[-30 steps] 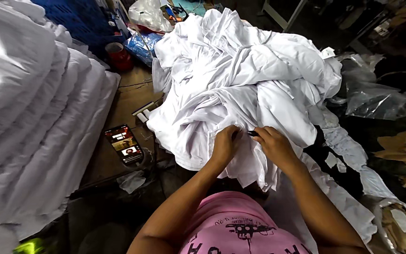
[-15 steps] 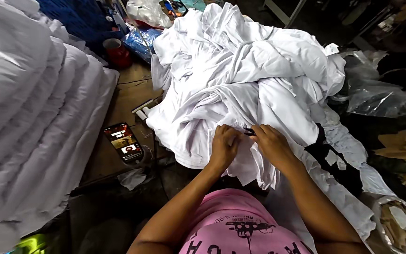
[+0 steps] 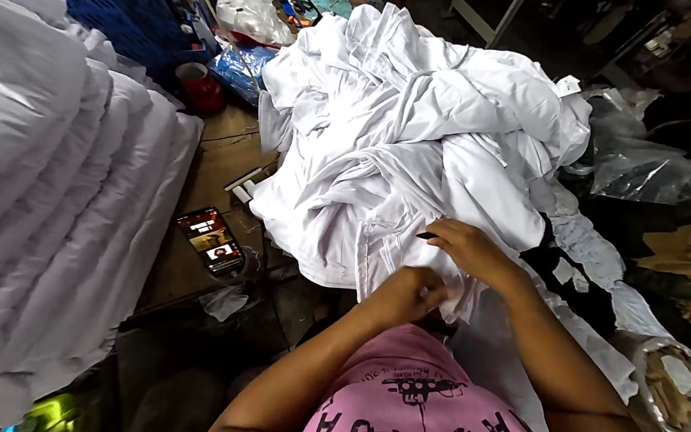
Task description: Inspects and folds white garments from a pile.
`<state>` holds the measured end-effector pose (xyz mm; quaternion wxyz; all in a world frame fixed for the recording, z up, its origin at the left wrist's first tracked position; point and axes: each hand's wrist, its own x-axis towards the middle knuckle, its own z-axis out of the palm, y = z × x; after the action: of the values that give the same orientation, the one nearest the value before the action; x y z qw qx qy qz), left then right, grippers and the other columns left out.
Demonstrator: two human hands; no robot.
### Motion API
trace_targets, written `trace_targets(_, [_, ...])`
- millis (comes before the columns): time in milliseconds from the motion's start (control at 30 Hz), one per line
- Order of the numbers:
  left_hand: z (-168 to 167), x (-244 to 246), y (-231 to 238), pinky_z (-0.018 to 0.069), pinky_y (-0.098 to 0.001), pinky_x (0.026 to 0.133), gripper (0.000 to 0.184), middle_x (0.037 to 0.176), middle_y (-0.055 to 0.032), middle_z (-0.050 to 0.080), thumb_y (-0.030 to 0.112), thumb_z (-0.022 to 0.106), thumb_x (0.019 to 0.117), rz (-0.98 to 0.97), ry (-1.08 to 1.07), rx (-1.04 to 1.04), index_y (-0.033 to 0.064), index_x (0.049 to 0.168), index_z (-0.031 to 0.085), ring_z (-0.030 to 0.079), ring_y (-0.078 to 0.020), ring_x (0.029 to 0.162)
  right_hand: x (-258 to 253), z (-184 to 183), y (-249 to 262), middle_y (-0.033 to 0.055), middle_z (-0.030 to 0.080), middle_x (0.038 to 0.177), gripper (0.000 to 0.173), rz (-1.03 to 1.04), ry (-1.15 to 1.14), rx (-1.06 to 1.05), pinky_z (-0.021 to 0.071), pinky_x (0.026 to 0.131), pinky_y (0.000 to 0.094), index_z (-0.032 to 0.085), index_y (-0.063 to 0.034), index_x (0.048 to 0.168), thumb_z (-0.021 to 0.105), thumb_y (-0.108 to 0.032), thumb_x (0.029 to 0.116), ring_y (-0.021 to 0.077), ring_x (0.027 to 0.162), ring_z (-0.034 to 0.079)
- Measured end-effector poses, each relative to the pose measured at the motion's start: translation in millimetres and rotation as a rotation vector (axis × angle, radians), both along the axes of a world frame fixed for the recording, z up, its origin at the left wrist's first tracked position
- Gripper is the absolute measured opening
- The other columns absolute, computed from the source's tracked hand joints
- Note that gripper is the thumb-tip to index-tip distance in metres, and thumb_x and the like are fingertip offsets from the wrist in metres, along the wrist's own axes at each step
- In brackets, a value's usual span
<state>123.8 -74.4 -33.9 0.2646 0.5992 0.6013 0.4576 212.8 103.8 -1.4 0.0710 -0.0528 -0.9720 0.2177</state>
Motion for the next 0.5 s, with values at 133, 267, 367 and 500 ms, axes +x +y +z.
trace_targets(133, [-3, -23, 20, 0.0582, -0.0444, 0.080, 0.020, 0.094, -0.0198, 0.071, 0.011, 0.061, 0.0981, 0.502, 0.085, 0.071, -0.0060, 0.100, 0.072, 0.071, -0.0310, 0.087, 8, 3, 14, 0.0218, 0.072, 0.104, 0.022, -0.082, 0.107, -0.007, 0.0581, 0.088, 0.0475, 0.071, 0.0073, 0.110, 0.061, -0.010, 0.0996, 0.0338, 0.096, 0.072])
trace_targets(267, [-11, -32, 51, 0.0584, -0.0459, 0.083, 0.018, 0.101, -0.0211, 0.069, 0.010, 0.066, 0.0956, 0.560, 0.177, 0.178, -0.0051, 0.105, 0.071, 0.069, -0.0334, 0.095, 10, 16, 27, 0.0239, 0.071, 0.106, 0.021, -0.156, 0.189, 0.045, 0.0574, 0.090, 0.0502, 0.070, 0.0090, 0.111, 0.062, -0.006, 0.0992, 0.0359, 0.099, 0.071])
trace_targets(367, [-19, -35, 76, 0.0570, -0.0488, 0.088, 0.030, 0.114, -0.0240, 0.066, 0.014, 0.073, 0.0921, 0.541, 0.293, 0.165, -0.0038, 0.116, 0.071, 0.067, -0.0380, 0.105, 10, 25, 36, 0.0254, 0.071, 0.106, 0.021, -0.201, 0.199, 0.135, 0.0566, 0.090, 0.0528, 0.069, 0.0095, 0.111, 0.061, -0.005, 0.0994, 0.0389, 0.099, 0.071])
trace_targets(500, [-40, -51, 90, 0.0553, -0.0536, 0.082, 0.020, 0.110, -0.0236, 0.067, 0.012, 0.072, 0.0923, 0.523, 0.383, 0.175, 0.0025, 0.110, 0.076, 0.066, -0.0410, 0.101, 6, 16, 39, 0.0254, 0.070, 0.100, 0.020, -0.201, 0.217, 0.199, 0.0568, 0.086, 0.0528, 0.069, 0.0090, 0.110, 0.062, -0.006, 0.0995, 0.0401, 0.095, 0.070])
